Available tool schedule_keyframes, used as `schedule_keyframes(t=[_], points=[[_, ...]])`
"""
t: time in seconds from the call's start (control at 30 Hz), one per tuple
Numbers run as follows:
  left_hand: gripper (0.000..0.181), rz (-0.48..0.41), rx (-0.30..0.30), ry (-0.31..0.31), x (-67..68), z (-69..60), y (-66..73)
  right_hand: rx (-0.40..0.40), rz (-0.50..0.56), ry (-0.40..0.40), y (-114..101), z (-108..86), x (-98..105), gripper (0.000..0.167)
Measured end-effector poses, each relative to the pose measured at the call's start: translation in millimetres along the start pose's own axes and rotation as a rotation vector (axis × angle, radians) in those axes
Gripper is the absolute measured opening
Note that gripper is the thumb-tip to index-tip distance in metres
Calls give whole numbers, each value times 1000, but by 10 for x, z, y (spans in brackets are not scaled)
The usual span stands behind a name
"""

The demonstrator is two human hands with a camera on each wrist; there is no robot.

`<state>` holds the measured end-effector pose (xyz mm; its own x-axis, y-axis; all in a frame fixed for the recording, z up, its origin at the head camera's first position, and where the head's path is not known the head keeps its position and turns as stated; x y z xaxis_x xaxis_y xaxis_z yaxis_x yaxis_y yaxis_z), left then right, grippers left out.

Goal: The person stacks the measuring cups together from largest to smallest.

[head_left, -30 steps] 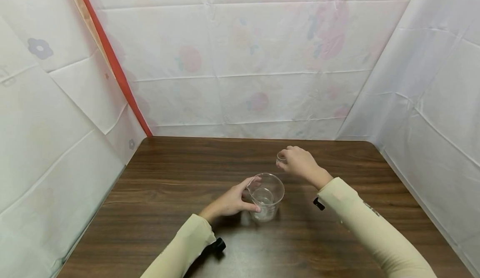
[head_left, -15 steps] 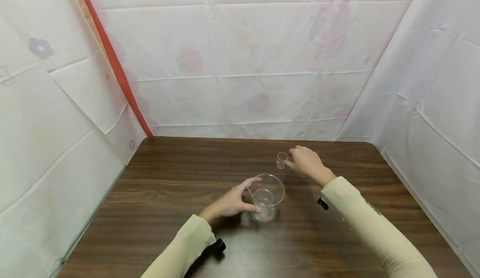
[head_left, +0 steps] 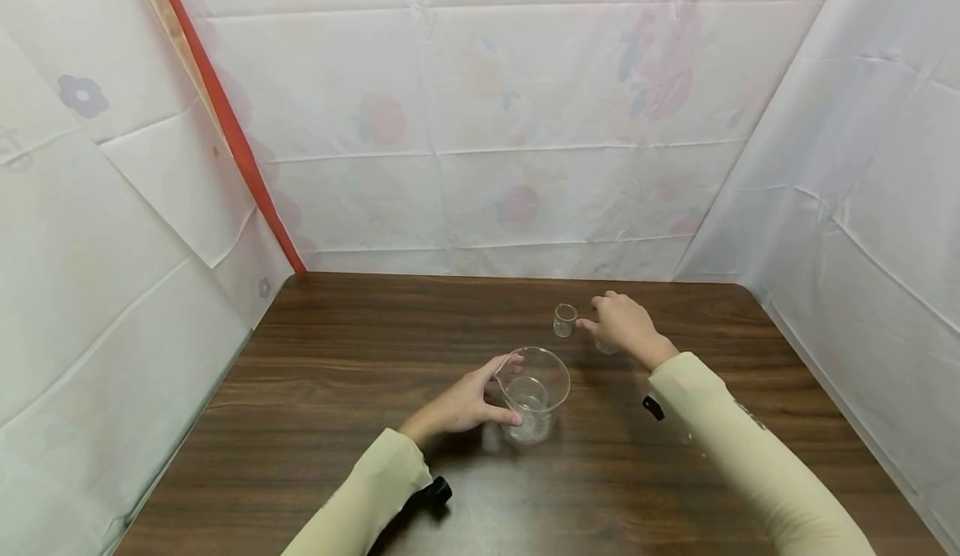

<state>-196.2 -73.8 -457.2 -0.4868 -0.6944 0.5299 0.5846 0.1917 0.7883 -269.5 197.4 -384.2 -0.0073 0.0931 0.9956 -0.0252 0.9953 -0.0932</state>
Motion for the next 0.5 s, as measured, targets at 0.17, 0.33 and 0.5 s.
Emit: schedule_keyframes(t=[0.17,0.33,0.5], points=[[83,-6,4,-1,3,1,9,-35,5,-15,77,41,-52,52],[83,-7,0,-2,5,3,4,-68,9,-28,152,88,-110,54],[83,-8,2,-4,8,2,-1,-87,7,-41,194,94,-134,57]])
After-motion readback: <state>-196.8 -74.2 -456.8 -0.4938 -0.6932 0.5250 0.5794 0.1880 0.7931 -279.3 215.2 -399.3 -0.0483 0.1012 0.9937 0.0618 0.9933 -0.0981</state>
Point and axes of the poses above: each hand's wrist, its own z-axis towards the middle knuckle, its own x-axis out of the back of the hand, y = z × x, the point moved 1 cm from there along z, towards the middle knuckle, and after that the axes turned 15 degrees about -x, right-handed, at the moved point
